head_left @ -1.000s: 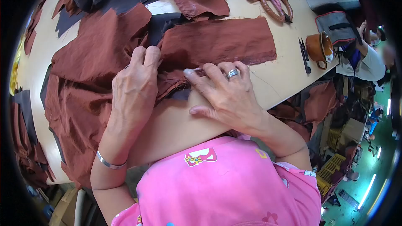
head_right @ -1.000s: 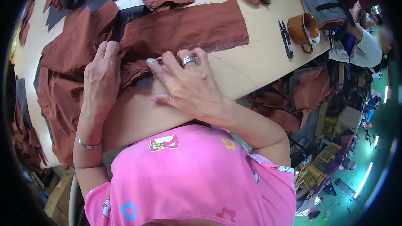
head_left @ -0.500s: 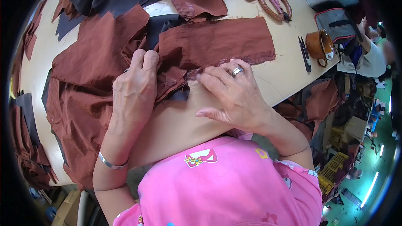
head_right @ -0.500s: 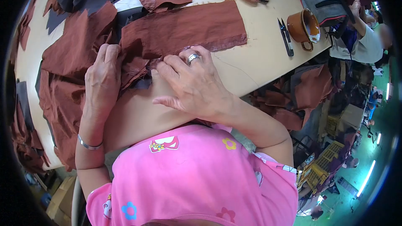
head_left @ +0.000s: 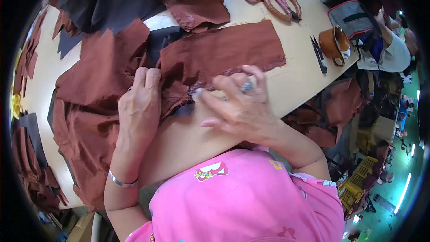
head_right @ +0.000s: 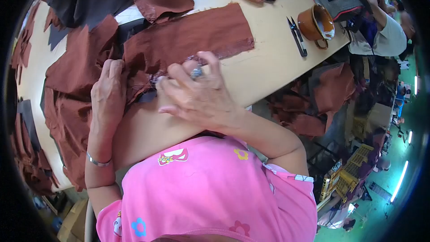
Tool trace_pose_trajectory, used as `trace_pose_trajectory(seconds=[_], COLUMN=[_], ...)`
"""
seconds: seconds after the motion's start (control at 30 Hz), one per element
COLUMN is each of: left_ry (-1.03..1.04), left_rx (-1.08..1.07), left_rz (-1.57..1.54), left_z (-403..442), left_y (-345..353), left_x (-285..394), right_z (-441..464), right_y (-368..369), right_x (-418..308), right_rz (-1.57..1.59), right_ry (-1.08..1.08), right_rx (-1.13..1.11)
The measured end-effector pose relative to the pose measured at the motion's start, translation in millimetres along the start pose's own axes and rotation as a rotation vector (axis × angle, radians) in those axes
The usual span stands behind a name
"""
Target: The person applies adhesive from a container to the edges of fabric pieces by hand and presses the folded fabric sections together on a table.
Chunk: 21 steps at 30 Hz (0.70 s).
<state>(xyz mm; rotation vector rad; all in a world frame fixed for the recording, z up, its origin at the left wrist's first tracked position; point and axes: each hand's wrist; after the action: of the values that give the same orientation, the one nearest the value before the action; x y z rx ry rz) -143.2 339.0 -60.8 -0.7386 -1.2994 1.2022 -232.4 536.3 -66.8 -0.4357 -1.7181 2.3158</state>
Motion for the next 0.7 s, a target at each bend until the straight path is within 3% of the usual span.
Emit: trace_pose_trajectory(seconds=[0.17, 0.2, 0.27, 0.37, 0.43, 0.6, 0.67, 0.7], left_ry=[0.065, 0.125, 0.172, -0.012, 0.058, 0.174, 0.242, 0.232], left_rx=[-0.008, 0.112, 0.136, -0.05, 0.064, 0.073, 0.061, -0.09], left_rz=[0.038, 0.051, 0.076, 0.112, 0.196, 0.149, 0.181, 0.159], left_z=[-8, -14, -29, -50, -57, -50, -53, -54], left_y=[-8, -13, -30, -27, 1, 20, 30, 26], left_x=[1, 6, 7, 9, 3, 21, 17, 16], right_z=[-18, -19, -7, 41, 89, 210, 247, 262], right_y=[-28, -35, -51, -58, -59, -11, 20, 43], right_x=[37, 48, 57, 50, 21, -74, -112, -130], right_rz=[-0.083, -0.03, -0.018, -0.047, 0.132, 0.309, 0.222, 0.309], right_ry=[0.022, 0.072, 0.11, -0.014, -0.158, -0.584, -0.504, -0.407], right_rx=[-0.053, -0.013, 0.046, 0.198, 0.196, 0.084, -0.074, -0.214])
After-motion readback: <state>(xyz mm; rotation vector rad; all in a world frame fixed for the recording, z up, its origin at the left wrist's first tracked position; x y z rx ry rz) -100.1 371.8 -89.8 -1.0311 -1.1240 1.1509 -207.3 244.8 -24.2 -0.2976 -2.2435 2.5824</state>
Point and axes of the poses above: each hand's wrist, its own z-axis towards the middle knuckle, its own y-axis out of the palm, x = y × z, and after that the axes turned 1 degree about y, right-handed
